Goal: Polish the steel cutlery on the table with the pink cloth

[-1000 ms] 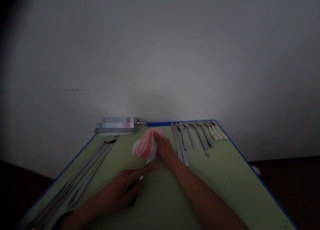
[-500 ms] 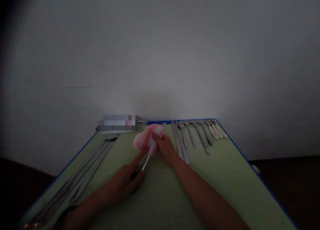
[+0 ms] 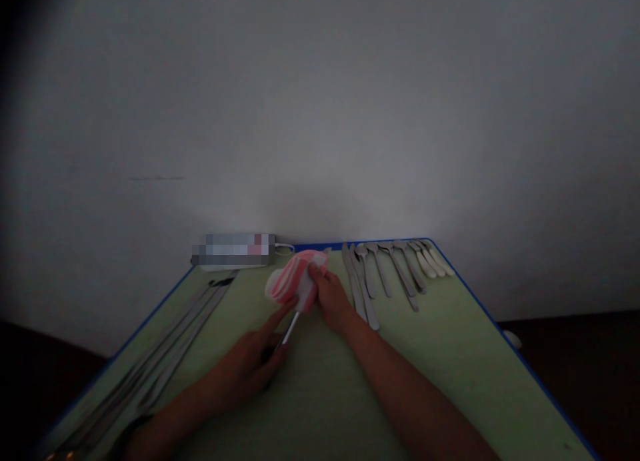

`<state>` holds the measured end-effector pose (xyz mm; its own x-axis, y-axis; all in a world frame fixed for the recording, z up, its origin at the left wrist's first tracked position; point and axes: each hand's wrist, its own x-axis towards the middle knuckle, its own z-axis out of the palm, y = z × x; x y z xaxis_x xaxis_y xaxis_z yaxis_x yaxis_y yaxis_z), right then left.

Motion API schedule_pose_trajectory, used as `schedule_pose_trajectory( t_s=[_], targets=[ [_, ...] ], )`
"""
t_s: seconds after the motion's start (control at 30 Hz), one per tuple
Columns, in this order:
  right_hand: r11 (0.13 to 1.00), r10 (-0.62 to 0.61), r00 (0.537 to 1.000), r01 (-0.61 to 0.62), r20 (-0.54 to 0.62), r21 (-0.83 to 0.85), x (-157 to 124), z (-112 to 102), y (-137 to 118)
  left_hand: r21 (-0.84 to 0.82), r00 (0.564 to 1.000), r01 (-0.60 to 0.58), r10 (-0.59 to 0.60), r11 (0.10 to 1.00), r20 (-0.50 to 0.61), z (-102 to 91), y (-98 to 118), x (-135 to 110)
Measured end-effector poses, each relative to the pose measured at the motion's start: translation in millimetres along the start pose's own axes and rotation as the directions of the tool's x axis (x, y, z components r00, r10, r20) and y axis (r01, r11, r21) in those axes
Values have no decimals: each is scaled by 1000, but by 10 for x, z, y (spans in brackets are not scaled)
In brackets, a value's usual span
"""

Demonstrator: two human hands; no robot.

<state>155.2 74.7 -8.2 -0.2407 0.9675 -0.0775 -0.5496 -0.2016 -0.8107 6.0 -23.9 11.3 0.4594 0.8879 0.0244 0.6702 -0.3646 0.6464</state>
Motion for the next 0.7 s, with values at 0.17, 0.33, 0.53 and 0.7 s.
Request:
schedule_pose_trajectory(
  t_s=[0.17, 0.33, 0.53, 0.7],
  targets=[
    [1000, 8, 1000, -8, -4, 29, 14, -1, 12, -91, 998, 24, -29, 996, -61, -5, -15, 7],
    [999, 2, 1000, -3, 28, 33, -9, 22, -13, -155, 995, 38, -52, 987, -89, 25, -51, 14],
    [999, 12, 1000, -12, 9, 32, -31, 42, -36, -144, 997, 17, -28, 989, -72, -5, -40, 10],
    [1000, 2, 1000, -2, 25, 26, -6, 13, -5, -108, 998, 25, -32, 994, -63, -24, -5, 16]
  ],
)
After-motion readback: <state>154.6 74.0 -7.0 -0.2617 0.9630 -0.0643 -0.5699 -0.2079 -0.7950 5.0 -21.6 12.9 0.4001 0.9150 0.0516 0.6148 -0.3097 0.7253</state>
